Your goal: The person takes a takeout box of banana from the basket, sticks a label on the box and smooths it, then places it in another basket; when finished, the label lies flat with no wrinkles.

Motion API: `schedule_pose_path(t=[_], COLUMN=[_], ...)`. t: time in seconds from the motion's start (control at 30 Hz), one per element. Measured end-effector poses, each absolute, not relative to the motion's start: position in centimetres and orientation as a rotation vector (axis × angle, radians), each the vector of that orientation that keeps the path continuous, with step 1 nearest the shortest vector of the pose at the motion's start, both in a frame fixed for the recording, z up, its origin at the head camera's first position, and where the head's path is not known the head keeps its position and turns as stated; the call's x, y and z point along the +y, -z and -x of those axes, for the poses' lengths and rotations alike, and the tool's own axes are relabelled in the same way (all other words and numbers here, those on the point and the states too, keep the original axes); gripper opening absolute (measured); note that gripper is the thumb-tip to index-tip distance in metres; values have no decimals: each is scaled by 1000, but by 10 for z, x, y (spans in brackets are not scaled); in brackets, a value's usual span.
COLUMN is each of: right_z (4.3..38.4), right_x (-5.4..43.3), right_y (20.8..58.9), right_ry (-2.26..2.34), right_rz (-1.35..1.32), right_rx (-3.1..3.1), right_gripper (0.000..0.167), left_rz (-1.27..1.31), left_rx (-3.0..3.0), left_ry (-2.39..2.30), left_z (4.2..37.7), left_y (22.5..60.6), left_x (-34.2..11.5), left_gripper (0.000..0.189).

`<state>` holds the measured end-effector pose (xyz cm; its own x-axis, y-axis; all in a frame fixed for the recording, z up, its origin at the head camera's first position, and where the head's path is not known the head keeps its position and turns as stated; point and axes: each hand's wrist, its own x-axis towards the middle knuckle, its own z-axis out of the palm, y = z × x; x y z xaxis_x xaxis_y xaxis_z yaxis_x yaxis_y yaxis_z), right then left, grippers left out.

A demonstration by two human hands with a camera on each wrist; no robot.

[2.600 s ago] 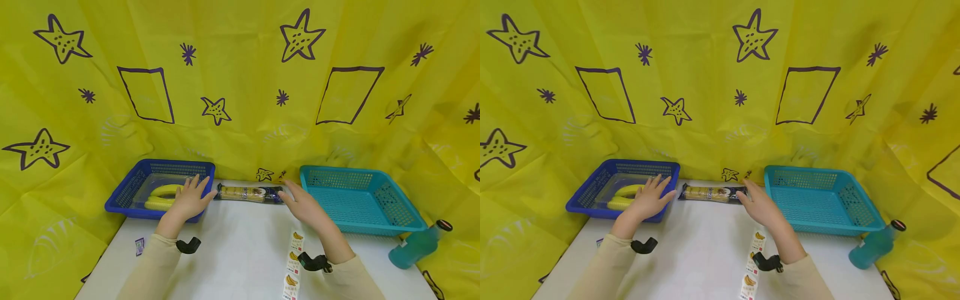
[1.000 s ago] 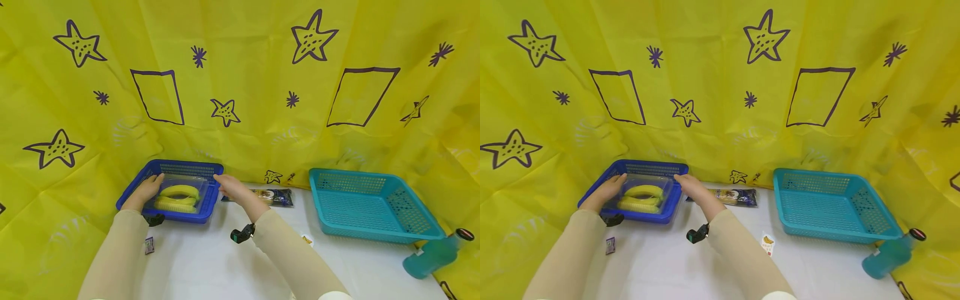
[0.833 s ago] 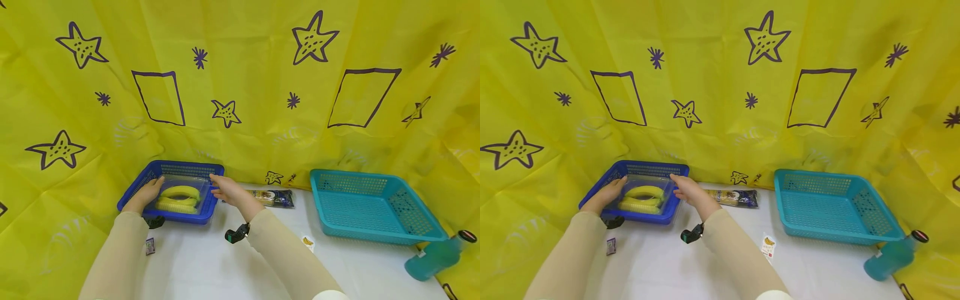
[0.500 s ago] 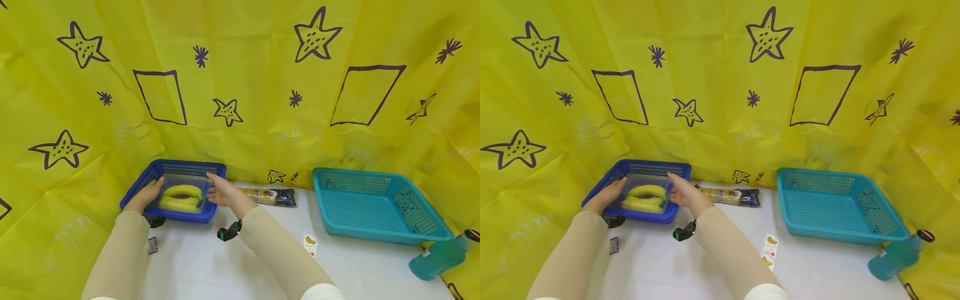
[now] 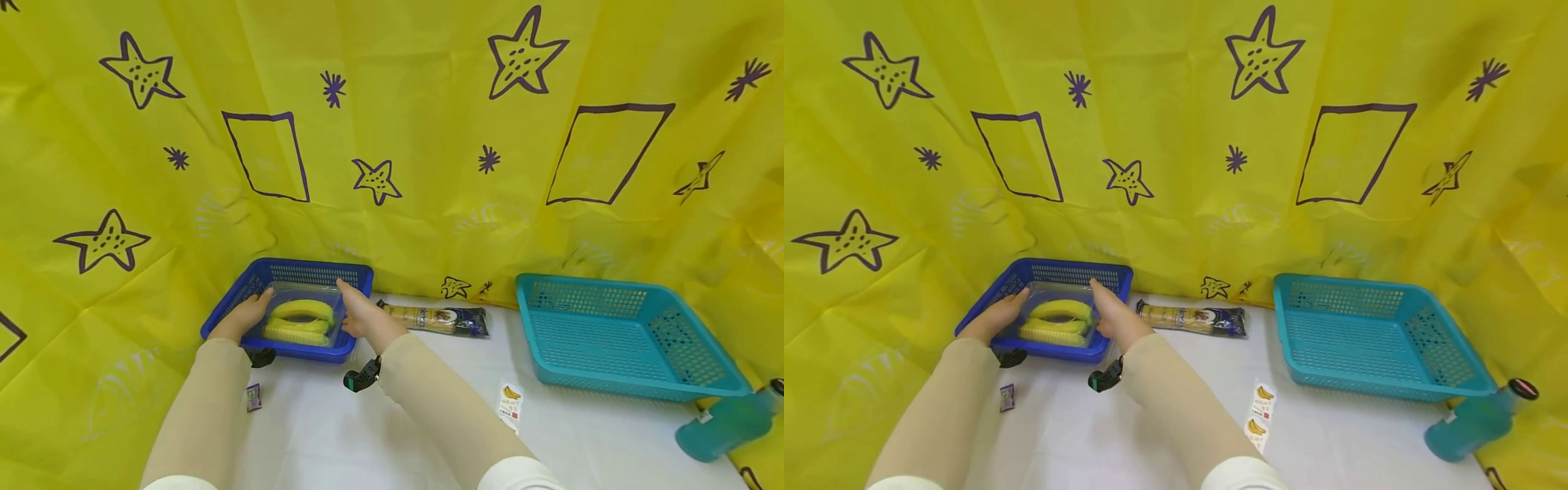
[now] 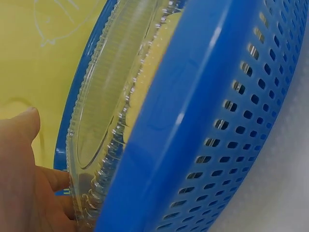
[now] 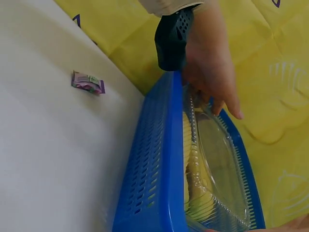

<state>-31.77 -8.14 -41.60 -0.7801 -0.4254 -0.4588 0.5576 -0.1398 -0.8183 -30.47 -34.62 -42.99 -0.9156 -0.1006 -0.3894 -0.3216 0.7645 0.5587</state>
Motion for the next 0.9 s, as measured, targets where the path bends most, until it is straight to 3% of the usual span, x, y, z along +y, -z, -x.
schedule_pose_path(t=[0.3,0.9], right_z=[322,324], right_x=[-91,-91], right_y=[426,428], right_ry=[2052,2037], right_rz=[-256,-212], right_rx=[1417,1427], right_gripper=[79,76], left_rz=[302,330], left_rx=[2647,2620], left_ry=[-914,-998], left_z=[308,309], left_y=[431,429], left_x=[-348,-348], left_gripper=[94,96])
